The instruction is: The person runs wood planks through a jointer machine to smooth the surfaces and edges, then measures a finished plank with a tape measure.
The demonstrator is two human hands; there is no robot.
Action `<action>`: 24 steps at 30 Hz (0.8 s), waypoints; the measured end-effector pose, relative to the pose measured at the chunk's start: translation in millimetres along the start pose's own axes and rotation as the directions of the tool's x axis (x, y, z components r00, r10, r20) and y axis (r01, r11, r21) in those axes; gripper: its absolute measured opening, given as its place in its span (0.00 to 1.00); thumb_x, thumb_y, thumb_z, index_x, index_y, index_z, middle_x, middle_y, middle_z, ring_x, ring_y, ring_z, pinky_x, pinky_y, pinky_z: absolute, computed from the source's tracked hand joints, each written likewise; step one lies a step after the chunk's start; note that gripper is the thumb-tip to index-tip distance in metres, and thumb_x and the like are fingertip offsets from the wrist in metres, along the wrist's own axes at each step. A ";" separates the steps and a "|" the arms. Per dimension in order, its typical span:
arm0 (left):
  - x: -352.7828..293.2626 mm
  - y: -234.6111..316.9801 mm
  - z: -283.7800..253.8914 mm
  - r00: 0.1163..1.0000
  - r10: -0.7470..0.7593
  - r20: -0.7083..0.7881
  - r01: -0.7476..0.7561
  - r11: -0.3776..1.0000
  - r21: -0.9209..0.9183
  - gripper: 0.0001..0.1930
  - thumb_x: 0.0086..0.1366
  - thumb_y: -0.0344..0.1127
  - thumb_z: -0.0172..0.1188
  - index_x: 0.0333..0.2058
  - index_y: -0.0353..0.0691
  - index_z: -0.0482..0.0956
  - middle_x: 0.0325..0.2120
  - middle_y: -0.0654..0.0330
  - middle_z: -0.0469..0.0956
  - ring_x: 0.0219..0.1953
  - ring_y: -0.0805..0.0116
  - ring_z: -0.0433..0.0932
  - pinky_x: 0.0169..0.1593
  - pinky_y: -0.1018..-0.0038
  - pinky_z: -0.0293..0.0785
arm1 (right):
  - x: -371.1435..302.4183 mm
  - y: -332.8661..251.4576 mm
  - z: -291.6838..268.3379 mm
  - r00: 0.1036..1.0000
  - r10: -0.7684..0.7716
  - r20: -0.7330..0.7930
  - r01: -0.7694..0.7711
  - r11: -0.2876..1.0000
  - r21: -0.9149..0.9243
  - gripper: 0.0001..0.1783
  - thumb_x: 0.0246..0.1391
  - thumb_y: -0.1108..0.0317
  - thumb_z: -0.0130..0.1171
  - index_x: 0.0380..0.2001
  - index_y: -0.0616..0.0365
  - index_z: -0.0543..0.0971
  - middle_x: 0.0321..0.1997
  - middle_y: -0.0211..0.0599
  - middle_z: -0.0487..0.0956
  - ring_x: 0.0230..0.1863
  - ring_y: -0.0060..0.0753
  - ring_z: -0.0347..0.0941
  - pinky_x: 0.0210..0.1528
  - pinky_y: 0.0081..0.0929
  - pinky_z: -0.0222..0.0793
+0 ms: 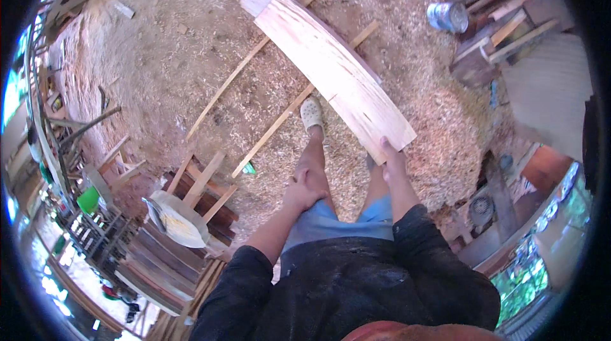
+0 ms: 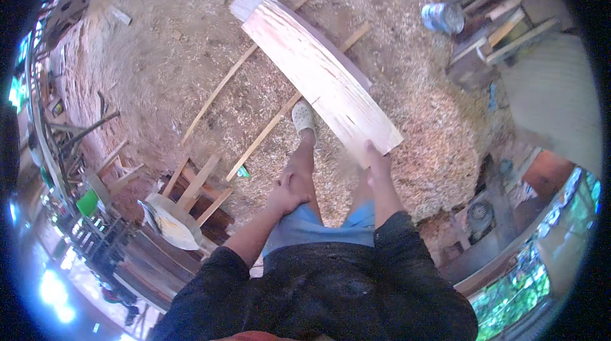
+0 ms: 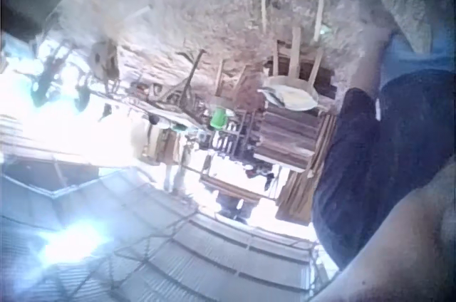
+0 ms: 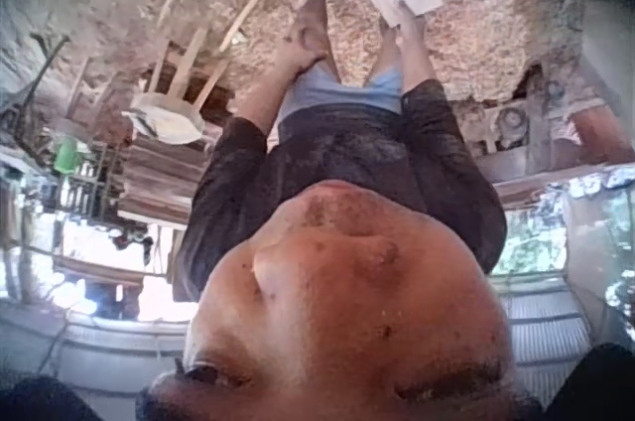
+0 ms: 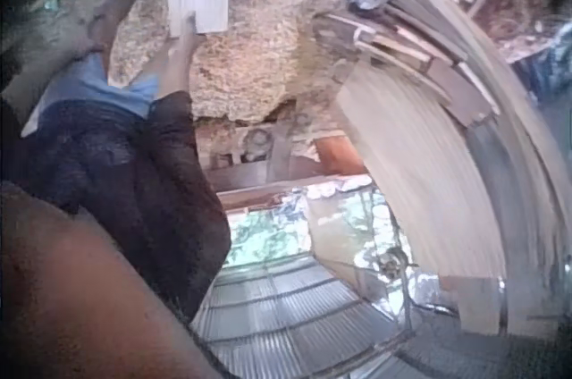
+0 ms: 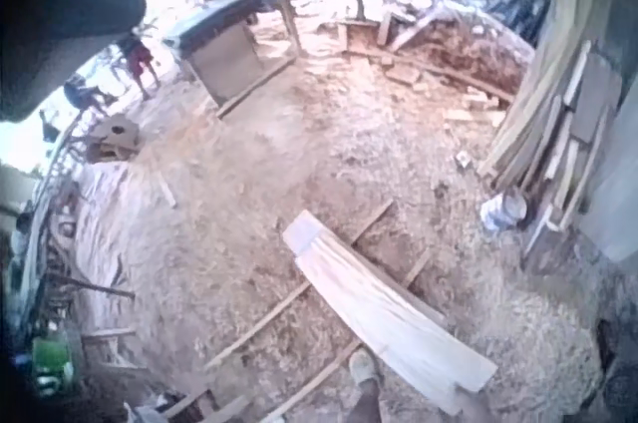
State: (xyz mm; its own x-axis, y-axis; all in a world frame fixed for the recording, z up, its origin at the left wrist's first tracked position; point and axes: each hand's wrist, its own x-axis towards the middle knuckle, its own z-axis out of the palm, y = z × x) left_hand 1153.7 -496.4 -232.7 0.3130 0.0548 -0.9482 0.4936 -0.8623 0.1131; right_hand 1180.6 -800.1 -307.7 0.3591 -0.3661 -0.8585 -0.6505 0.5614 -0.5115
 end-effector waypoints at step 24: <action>28.4 52.5 -23.4 0.994 -0.054 -0.097 0.075 0.969 0.236 0.52 0.50 0.63 0.74 0.71 0.66 0.59 0.69 0.41 0.57 0.66 0.38 0.69 0.64 0.48 0.72 | 210.0 34.3 58.4 0.985 0.046 0.163 -0.016 0.984 -0.177 0.32 0.54 0.59 0.76 0.59 0.63 0.78 0.53 0.40 0.84 0.53 0.34 0.79 0.57 0.33 0.73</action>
State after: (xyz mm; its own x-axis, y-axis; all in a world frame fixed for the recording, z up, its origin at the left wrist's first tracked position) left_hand 1207.5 -528.3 -246.8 0.3632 0.1493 -0.9197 0.3105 -0.9500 -0.0316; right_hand 1272.8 -814.4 -507.6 0.4336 -0.2138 -0.8754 -0.7642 0.4275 -0.4830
